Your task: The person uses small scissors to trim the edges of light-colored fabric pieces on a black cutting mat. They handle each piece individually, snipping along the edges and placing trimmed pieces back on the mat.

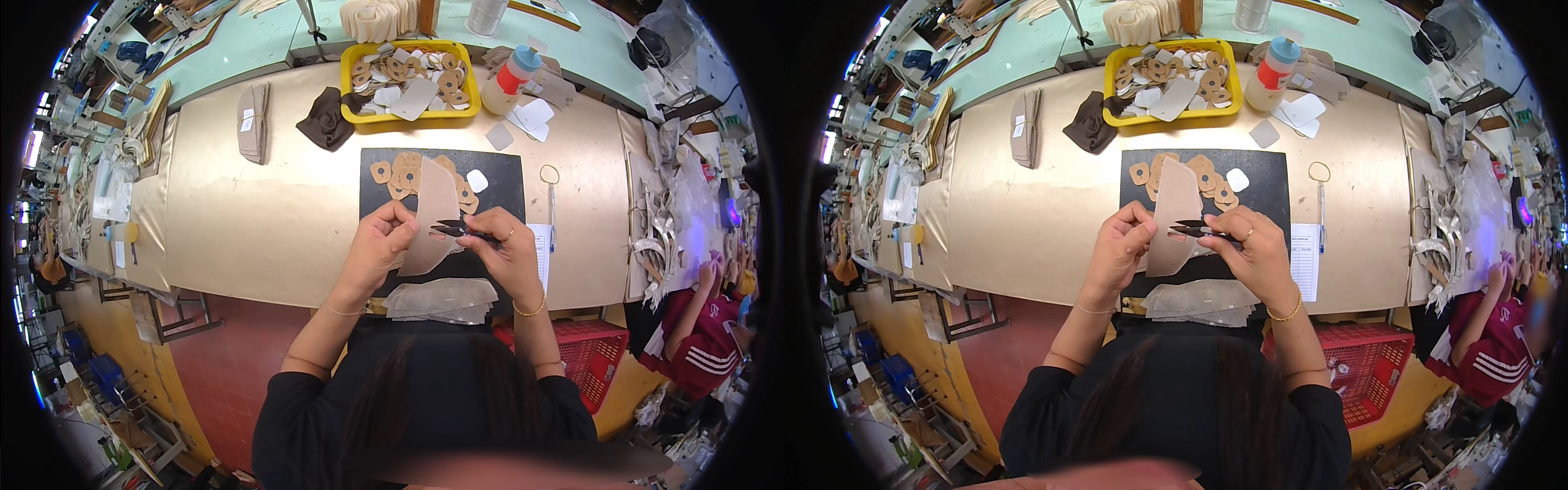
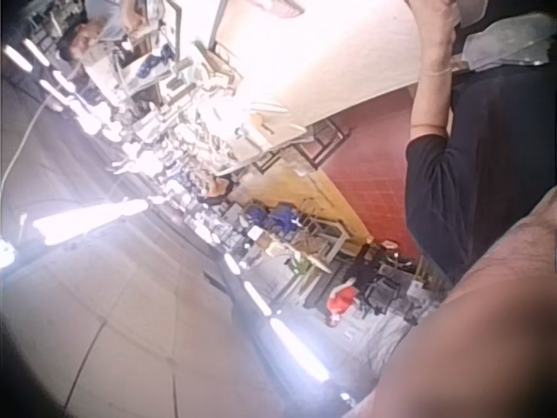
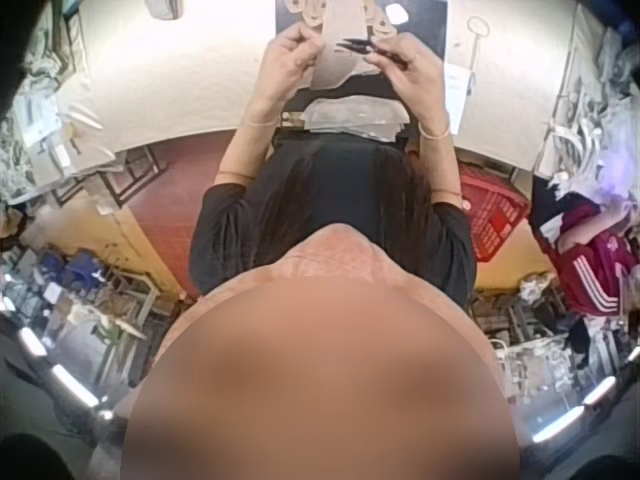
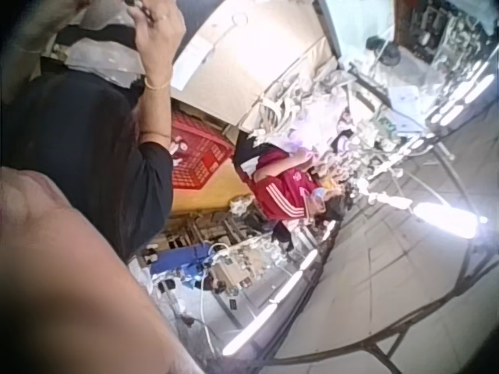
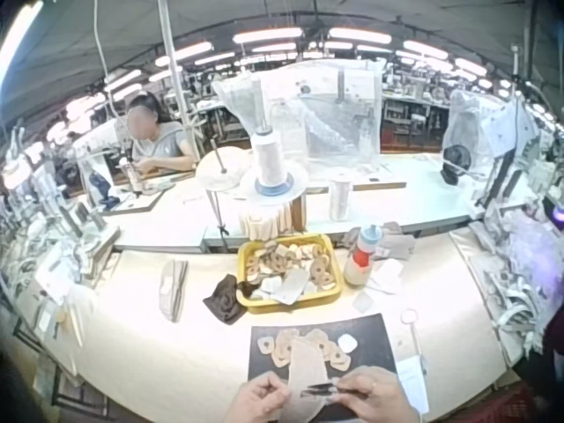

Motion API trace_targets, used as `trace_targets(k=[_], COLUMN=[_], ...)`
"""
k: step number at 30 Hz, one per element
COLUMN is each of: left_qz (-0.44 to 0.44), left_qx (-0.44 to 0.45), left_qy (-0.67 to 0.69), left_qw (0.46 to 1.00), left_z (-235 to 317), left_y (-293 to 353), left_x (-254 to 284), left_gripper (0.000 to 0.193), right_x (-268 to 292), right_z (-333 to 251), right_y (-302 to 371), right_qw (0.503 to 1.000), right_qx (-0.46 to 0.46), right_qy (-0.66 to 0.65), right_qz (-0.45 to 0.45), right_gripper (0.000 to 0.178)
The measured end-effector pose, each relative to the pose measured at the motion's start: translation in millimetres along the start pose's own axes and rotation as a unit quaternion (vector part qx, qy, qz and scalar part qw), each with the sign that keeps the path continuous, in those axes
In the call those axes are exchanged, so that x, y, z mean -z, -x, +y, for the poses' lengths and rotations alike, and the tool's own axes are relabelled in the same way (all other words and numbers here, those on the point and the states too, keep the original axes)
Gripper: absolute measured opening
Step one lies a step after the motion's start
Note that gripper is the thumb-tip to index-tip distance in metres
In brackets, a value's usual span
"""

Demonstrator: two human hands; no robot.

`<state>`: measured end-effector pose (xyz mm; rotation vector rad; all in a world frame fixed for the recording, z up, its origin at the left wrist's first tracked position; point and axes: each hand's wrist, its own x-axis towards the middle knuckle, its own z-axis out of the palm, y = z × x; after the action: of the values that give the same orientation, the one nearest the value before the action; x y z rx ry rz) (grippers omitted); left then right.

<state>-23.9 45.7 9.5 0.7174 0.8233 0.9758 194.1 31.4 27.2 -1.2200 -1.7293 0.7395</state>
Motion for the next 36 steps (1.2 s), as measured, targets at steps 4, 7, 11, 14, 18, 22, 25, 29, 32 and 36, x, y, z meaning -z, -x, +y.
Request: trace_targets(k=[4,7,11,14,18,22,25,29,32,36], left_qz=[-0.017,-0.022,-0.029,-0.024,-0.041,-0.03,-0.026,-0.024,-0.022,-0.031], left_qx=[0.025,0.025,0.022,0.031,0.026,0.039,0.037,0.034,0.035,0.035], left_qy=[0.031,0.032,0.033,0.042,0.037,0.039,0.042,0.045,0.049,0.054], left_qw=[0.999,0.999,0.999,0.998,0.998,0.998,0.998,0.998,0.998,0.997], left_z=[3.2,5.7,8.1,10.0,12.7,12.3,13.4,17.6,20.3,22.5], left_y=[1.5,2.2,4.6,7.2,9.8,12.0,13.9,15.6,16.6,17.0], left_x=[-0.2,-2.2,-6.0,-8.2,-7.7,-7.4,-7.3,-7.8,-9.0,-9.5], left_gripper=[0.009,0.008,0.009,0.01,0.01,0.011,0.012,0.012,0.012,0.012], right_x=[1.8,3.0,5.0,7.4,11.9,14.7,15.5,14.8,14.6,16.0], right_z=[-2.6,-4.8,-8.4,-11.7,-15.9,-17.8,-20.3,-24.0,-26.9,-30.0], right_y=[-0.2,-0.5,-0.7,-1.4,-2.5,-5.7,-7.2,-10.2,-12.8,-14.6], right_qw=[1.0,1.0,1.0,0.999,0.995,0.988,0.985,0.982,0.979,0.975], right_qx=[-0.002,0.005,0.014,0.041,0.077,0.124,0.14,0.16,0.169,0.183], right_qy=[-0.002,-0.009,0.005,0.018,0.058,0.086,0.097,0.098,0.107,0.12], right_qz=[-0.008,-0.01,-0.01,-0.016,-0.032,-0.038,-0.039,-0.028,-0.026,-0.028], right_gripper=[0.024,0.024,0.023,0.021,0.02,0.02,0.02,0.019,0.019,0.019])
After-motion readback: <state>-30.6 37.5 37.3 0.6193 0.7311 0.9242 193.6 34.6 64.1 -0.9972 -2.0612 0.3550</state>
